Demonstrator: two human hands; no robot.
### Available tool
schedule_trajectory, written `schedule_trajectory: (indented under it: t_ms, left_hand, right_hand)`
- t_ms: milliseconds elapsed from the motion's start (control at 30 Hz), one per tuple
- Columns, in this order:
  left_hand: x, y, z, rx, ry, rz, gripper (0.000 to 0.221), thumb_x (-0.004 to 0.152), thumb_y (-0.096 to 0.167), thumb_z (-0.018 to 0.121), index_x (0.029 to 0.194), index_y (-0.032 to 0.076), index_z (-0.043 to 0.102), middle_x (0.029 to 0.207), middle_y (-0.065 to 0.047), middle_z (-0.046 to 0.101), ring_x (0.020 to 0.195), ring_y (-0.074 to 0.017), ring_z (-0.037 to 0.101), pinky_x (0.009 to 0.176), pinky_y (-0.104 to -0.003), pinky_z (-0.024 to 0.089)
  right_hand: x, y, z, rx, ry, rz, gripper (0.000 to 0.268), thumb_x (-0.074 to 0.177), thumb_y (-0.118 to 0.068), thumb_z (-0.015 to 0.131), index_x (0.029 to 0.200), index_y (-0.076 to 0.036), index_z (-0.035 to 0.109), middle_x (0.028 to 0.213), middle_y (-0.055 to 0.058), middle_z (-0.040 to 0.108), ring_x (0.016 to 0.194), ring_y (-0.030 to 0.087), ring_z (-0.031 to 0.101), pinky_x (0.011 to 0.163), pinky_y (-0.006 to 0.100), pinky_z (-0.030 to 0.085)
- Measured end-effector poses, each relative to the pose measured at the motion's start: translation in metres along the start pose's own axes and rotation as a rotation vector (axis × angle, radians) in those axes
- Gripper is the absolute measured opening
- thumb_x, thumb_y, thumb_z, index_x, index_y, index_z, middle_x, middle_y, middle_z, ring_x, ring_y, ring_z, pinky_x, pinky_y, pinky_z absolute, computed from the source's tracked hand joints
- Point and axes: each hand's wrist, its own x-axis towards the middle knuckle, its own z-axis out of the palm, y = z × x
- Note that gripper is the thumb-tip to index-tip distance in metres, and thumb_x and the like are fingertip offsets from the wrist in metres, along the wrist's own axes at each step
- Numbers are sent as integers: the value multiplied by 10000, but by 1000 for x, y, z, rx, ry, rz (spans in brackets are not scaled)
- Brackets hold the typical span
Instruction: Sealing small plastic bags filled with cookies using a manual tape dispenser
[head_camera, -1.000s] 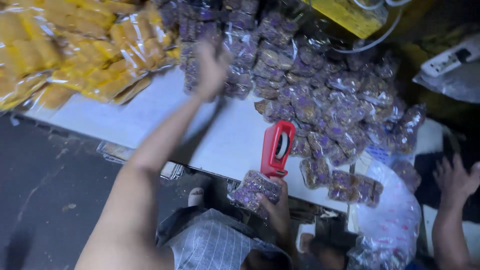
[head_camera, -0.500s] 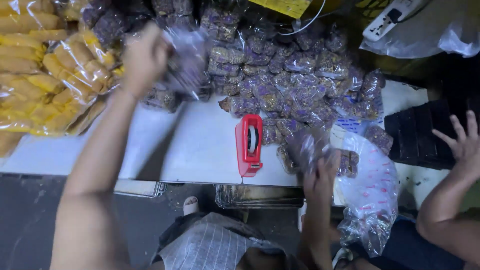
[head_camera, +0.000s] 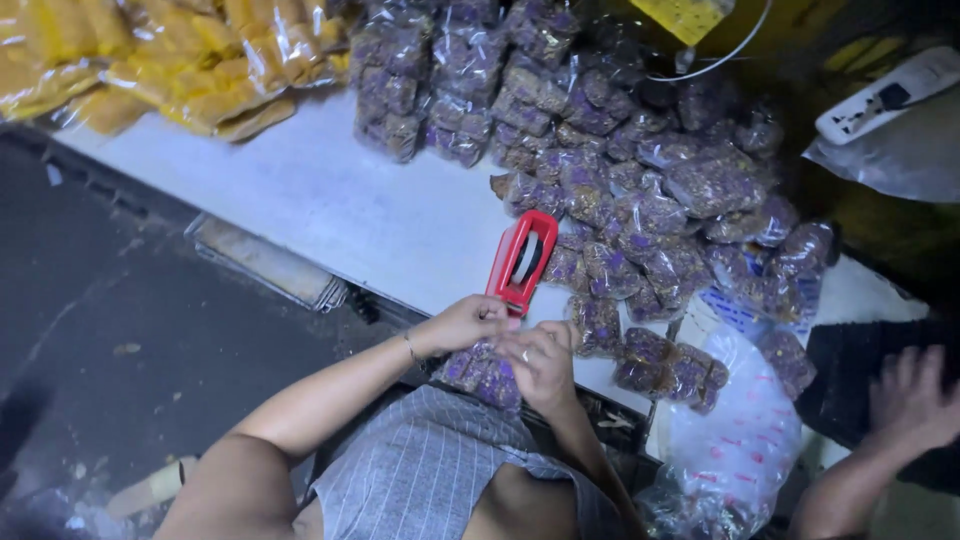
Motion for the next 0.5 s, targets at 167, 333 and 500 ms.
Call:
schedule_trajectory:
  t_ms: [167,333,500]
  left_hand:
    - [-37,8,28,354,53,64,290,799,328,840,1002,134,767,1026,-125,783,988,-293,722,893,-439,536]
    - [-49,0,64,356,176,477,118,879,144,774,941,44,765,1212,-203,693,1170,-430,631,1009,-530,487]
    - [-24,-43,84,471,255,486,107,912,185,754,931,83,780,939,-106,696,974,-326,680,918,-450,543]
  right_hand:
    - [19,-33,-38,480,-219,620,133,851,-166,847,973,-115,828,791,55,763,793,108,643,806,320,539]
    - [-36,25,-16,713,-118,707,164,974,-62,668,1131,-48,624,854,71,704,847,133,625,838,302,511]
    - [-64,51,-37,681,-191,778,155,1037,-142,629,1102,-60,515,899,62,689,875,141,625,883,338,501]
